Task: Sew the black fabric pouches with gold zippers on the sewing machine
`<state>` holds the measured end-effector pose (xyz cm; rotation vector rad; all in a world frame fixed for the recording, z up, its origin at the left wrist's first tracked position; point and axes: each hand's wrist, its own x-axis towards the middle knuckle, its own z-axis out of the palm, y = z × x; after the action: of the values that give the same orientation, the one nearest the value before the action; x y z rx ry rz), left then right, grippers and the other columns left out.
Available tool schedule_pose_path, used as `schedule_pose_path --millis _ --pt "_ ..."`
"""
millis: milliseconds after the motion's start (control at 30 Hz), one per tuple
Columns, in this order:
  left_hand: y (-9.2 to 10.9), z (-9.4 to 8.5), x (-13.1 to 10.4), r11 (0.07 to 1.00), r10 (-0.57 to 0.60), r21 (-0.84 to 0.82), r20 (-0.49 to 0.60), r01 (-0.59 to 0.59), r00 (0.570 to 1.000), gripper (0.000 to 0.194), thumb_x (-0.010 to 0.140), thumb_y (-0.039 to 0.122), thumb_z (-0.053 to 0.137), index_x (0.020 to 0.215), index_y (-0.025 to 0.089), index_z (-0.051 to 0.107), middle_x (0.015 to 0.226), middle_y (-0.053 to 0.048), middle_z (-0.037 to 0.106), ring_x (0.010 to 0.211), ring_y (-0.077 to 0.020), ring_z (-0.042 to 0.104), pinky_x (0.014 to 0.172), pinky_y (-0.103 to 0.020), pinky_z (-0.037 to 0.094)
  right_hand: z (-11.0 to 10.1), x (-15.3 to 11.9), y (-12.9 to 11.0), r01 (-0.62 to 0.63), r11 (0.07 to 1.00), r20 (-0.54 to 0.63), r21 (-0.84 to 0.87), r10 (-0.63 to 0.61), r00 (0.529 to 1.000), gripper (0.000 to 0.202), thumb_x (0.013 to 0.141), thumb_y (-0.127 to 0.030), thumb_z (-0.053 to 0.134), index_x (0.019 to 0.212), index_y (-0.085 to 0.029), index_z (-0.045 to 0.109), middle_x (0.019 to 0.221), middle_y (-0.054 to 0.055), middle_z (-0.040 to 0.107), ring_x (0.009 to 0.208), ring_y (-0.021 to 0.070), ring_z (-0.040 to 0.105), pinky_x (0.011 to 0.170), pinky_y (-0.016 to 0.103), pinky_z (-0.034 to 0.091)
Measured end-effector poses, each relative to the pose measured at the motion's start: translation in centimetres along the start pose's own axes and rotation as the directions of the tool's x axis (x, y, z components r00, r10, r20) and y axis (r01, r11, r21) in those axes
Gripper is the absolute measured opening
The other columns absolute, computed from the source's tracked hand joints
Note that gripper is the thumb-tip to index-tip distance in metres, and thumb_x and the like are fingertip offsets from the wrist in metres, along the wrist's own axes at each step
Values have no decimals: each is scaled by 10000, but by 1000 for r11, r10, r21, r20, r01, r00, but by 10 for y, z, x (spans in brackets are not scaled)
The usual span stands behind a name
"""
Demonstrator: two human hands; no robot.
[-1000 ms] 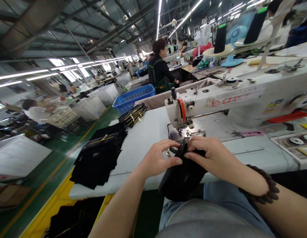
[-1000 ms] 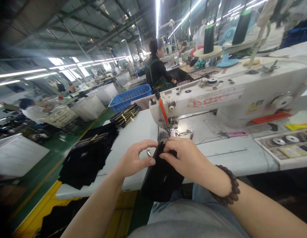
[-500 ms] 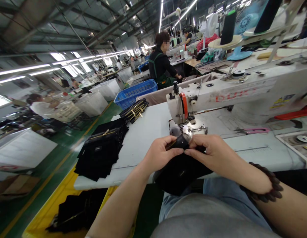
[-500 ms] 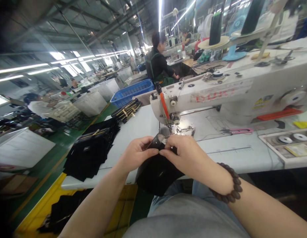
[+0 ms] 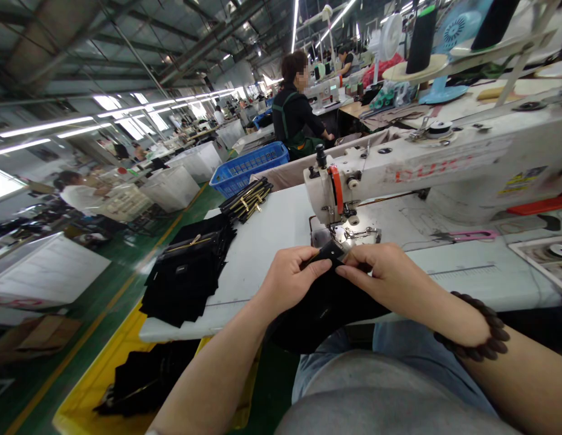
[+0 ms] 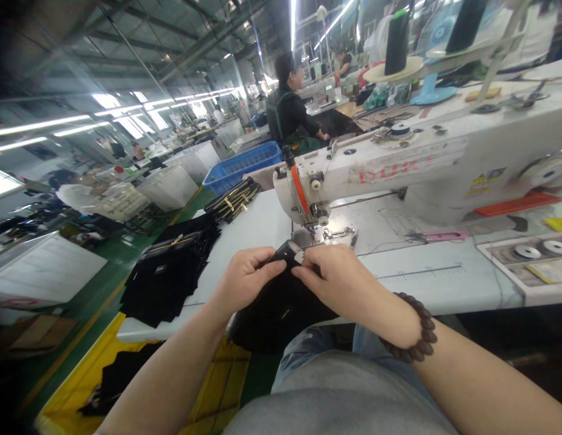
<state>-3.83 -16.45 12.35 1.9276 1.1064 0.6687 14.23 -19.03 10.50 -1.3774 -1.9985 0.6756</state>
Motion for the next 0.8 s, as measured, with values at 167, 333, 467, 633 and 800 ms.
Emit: schedule_pose_path --millis 167,333,467,633,800 --pt "-2 -5 1 994 -78 -66 120 86 990 277 782 382 518 709 125 592 612 25 493 575 -98 435 541 -203 319 5 3 0 13 999 11 31 -13 1000 214 779 -242 517 574 -181 504 548 -17 540 525 109 463 503 248 304" --pt "-6 -9 4 972 -127 -175 185 159 975 279 737 372 538 841 119 594 720 -6 563 650 -126 494 593 -216 373 10 6 3 -3 993 27 117 -1 1000 222 776 -281 510 576 -184 499 529 -28 507 510 104 426 484 244 294" --pt "-6 -16 7 984 -147 -82 103 156 984 271 727 393 528 751 127 570 666 2 534 610 -121 471 543 -212 350 9 8 13 -26 977 102 210 4 995 242 769 -370 526 614 -184 538 539 -34 474 530 108 404 491 248 297" --pt "-8 -31 10 990 -144 5 53 144 988 269 739 406 522 721 138 551 630 22 505 581 -110 451 537 -207 339 9 8 29 -128 929 264 346 35 964 263 763 -410 523 650 -177 564 568 -27 475 548 110 400 512 256 311" --pt "-9 -40 11 989 -112 98 33 108 993 267 762 400 498 711 142 545 638 21 503 597 -116 450 551 -212 340 13 6 38 -175 903 300 393 54 952 258 743 -409 565 643 -172 563 618 -21 518 562 104 421 539 259 325"
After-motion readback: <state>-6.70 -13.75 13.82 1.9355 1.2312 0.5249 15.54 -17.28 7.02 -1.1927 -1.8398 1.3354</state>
